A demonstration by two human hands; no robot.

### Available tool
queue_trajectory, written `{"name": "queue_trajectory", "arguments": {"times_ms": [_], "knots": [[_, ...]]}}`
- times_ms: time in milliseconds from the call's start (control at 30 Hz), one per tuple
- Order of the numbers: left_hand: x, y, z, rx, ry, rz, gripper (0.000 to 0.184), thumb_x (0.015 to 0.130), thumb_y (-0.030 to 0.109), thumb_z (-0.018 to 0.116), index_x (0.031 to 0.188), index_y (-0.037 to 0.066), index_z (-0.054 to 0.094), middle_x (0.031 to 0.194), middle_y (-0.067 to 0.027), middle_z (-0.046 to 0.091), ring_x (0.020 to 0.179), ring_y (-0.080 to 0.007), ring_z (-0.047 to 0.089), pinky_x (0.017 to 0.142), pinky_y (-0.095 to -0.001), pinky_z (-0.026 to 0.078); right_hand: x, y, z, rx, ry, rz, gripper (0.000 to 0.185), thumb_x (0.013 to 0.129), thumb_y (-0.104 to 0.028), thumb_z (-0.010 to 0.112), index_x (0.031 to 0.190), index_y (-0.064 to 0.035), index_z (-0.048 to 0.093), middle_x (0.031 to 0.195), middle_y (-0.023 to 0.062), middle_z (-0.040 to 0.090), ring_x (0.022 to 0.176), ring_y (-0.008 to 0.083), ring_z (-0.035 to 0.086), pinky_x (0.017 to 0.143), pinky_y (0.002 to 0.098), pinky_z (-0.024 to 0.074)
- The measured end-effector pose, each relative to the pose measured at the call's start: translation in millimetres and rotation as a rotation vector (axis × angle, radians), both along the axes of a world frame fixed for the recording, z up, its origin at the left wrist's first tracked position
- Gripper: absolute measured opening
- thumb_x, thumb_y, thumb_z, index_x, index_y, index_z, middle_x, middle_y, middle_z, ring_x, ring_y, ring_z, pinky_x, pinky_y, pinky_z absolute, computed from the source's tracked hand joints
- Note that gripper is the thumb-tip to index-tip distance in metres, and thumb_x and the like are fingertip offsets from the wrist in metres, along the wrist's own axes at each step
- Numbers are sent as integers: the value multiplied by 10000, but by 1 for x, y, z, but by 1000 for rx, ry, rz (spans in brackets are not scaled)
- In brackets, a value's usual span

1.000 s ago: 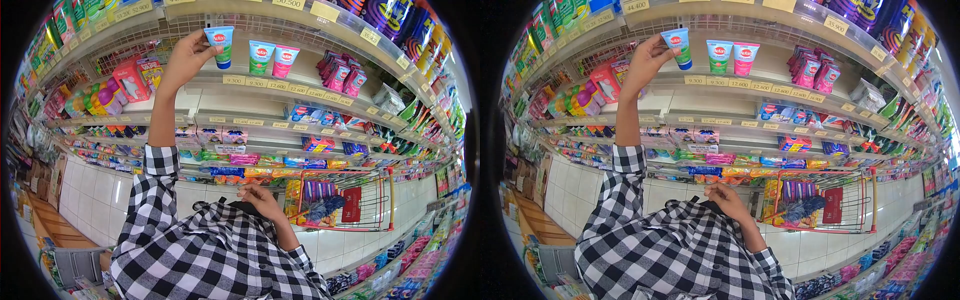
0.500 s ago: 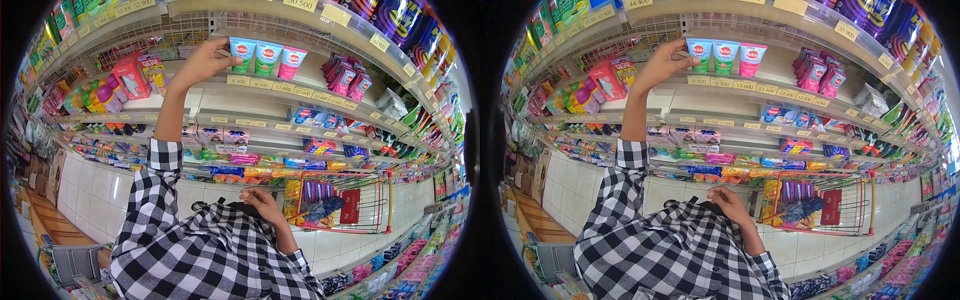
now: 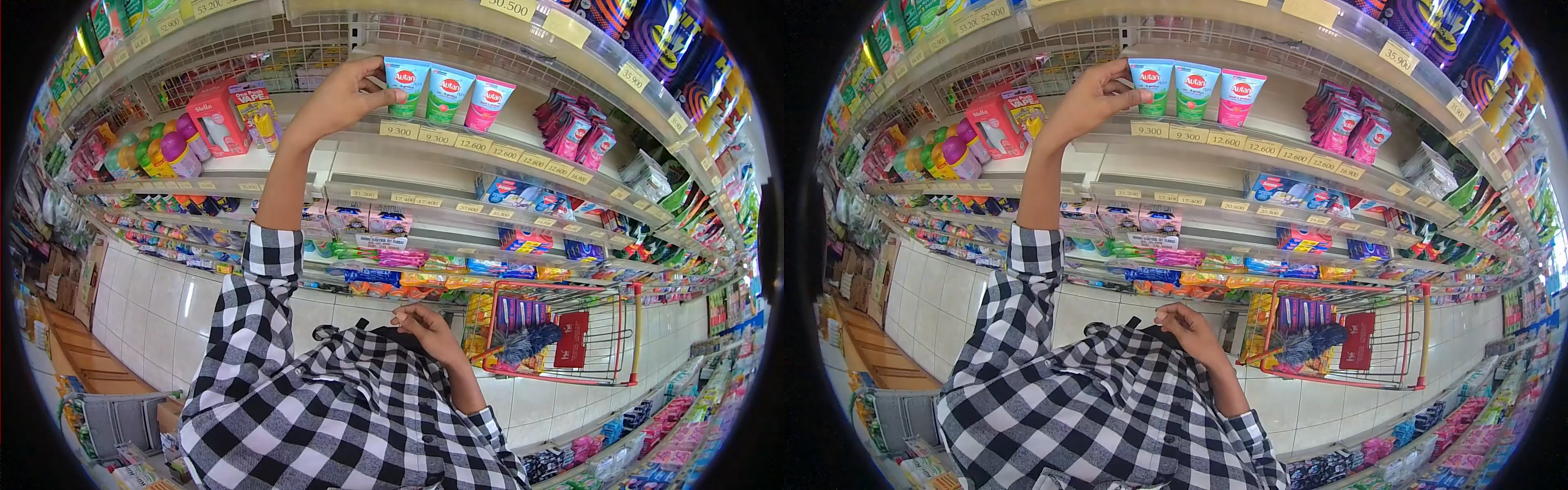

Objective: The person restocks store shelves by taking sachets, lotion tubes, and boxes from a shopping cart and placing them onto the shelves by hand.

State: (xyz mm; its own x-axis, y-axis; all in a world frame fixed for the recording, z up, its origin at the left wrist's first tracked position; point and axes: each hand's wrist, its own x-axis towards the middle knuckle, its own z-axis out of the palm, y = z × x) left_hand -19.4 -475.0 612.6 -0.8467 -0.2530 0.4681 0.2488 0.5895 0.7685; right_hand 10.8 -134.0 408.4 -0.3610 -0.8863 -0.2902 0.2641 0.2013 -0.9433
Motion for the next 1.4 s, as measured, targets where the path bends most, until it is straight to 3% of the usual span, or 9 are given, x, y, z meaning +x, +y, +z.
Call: {"name": "queue_trajectory", "arguments": {"times_ms": [567, 767, 867, 967, 1100, 1167, 1233, 1267, 1400], "knots": [[4, 4, 4, -48, 46, -1, 416, 793, 299, 725, 1080, 21, 612, 911, -55, 654, 807, -134, 593, 731, -282, 474, 1, 2, -2, 25, -28, 4, 249, 942, -216, 556, 1069, -5, 588, 957, 50, 626, 893, 115, 586, 808, 254, 478], [15, 7, -2, -172, 231, 242, 320, 823, 228, 693, 1049, 15, 617, 856, -57, 650, 824, -152, 599, 745, -271, 462, 0, 4, -6, 17, 69, 9, 254, 947, -230, 547, 1049, -2, 592, 954, 52, 633, 878, 115, 585, 800, 255, 477], [39, 38, -9, -157, 549, 591, 217, 866, 153, 625, 1013, -6, 611, 856, -68, 635, 854, -147, 597, 763, -287, 468, -9, 7, -19, -38, 81, -52, 252, 962, -218, 516, 1056, 8, 575, 964, 72, 642, 874, 129, 599, 796, 258, 483], [39, 113, -42, 38, 851, 412, 248, 926, 159, 506, 985, -56, 615, 958, -154, 655, 896, -217, 621, 881, -347, 463, -12, -1, 1, -128, -32, -264, 327, 961, -302, 516, 1072, 0, 580, 994, 65, 631, 901, 133, 590, 820, 271, 470], [35, 236, -149, -80, 133, -340, 593, 862, 540, 508, 1177, 42, 575, 1322, -229, 475, 1283, -451, 370, 1059, -547, 257, -13, 8, 19, -417, -334, -556, 531, 965, -488, 379, 1241, -45, 475, 1133, 98, 581, 1020, 194, 571, 874, 325, 464], [17, 254, -183, -241, 131, -605, 634, 884, 545, 436, 1223, 23, 558, 1371, -202, 443, 1338, -401, 302, 1096, -495, 201, -8, 10, -3, -767, -453, -626, 607, 953, -554, 333, 1313, -72, 417, 1194, 106, 554, 1084, 218, 552, 886, 340, 468], [2, 266, -205, -233, 42, -676, 657, 895, 561, 405, 1273, 38, 524, 1380, -194, 435, 1348, -389, 292, 1107, -481, 191, -22, 24, -23, -639, -923, -611, 580, 966, -499, 309, 1393, -107, 301, 1324, 85, 446, 1194, 218, 483, 976, 374, 418], [-4, 275, -212, -175, -41, -618, 667, 897, 575, 397, 1308, 58, 496, 1374, -195, 438, 1340, -392, 305, 1106, -484, 200, -20, 28, -21, -545, -951, -936, 518, 955, -498, 354, 1257, -89, 455, 1208, 77, 545, 1102, 204, 526, 948, 363, 426], [-6, 272, -242, -129, -275, -791, 505, 947, 345, 446, 1360, 56, 425, 1393, -182, 413, 1325, -337, 346, 1088, -416, 274, -23, 60, -18, -375, -1111, -914, 571, 952, -475, 358, 1373, -89, 344, 1261, 39, 508, 1166, 195, 491, 996, 380, 372]]}}
